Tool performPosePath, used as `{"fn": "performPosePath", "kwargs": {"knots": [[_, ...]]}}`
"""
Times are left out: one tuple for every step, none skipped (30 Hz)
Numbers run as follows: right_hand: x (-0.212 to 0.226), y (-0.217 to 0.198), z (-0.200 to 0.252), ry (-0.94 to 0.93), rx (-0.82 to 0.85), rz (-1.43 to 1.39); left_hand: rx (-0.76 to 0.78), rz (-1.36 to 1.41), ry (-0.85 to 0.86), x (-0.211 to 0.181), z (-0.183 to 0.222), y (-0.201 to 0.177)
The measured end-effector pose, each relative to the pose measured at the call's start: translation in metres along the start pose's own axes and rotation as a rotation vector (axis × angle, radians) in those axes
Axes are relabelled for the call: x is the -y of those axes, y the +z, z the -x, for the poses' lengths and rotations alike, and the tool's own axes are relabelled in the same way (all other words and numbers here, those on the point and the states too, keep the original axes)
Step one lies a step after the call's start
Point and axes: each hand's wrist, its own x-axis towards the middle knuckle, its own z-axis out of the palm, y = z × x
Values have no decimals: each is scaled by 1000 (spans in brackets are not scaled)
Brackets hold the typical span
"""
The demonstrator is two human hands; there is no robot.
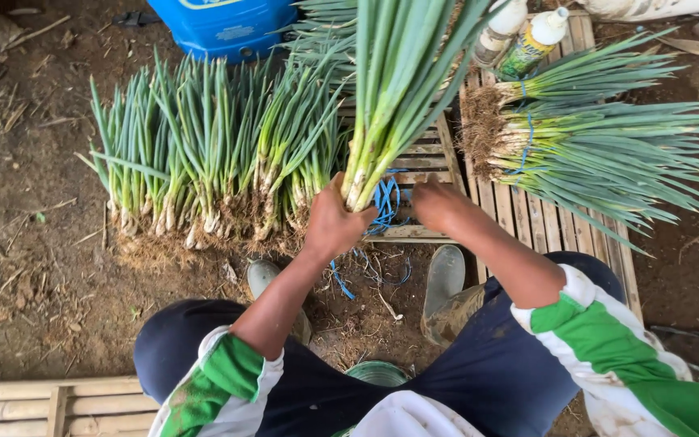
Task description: Gathering green onions into bunches and tying them with blue plastic string.
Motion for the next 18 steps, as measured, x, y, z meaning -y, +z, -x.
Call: {"fn": "performPosePath", "kwargs": {"knots": [[1, 21, -6, 13, 2, -2, 13, -2, 4, 1, 0, 0], [2, 42, -13, 74, 63, -167, -1, -15, -48, 3, 0, -1], [3, 64, -21, 135, 123, -333, -14, -29, -100, 4, -1, -2], [4, 47, -21, 151, 123, -336, 1, -31, -94, 1, -1, -3], [6, 31, -21, 160, 133, -542, 4, -41, -111, -2, -1, -3], [7, 15, -21, 169, 140, -748, 8, -51, -128, -5, -2, -3], [10, -15, -17, 186, 137, -752, 24, -54, -123, 23, -11, 1], [12, -45, -15, 236, 66, -931, 27, -28, -134, 52, -21, 5], [14, -76, -13, 286, -11, -1108, 30, -2, -145, 80, -31, 8], [19, -74, -13, 296, -15, -1113, 42, -7, -144, 59, -22, 7], [25, -73, -14, 392, -130, -1415, 55, 13, -147, 38, -13, 6], [28, -72, -16, 482, -256, -1710, 63, 34, -146, 17, -6, 4], [26, -50, -24, 487, -265, -1710, 70, 30, -140, 12, -7, 3], [27, -27, -30, 478, -326, -1739, 80, 10, -135, 7, -5, 2], [29, -4, -36, 469, -387, -1766, 89, -11, -130, 3, -3, 1], [32, -12, -36, 472, -385, -1769, 92, -11, -134, -8, -1, 2], [35, -21, -35, 467, -429, -1834, 99, -15, -142, -19, 1, 3], [36, -30, -36, 456, -475, -1894, 103, -16, -145, -31, 2, 5]]}}
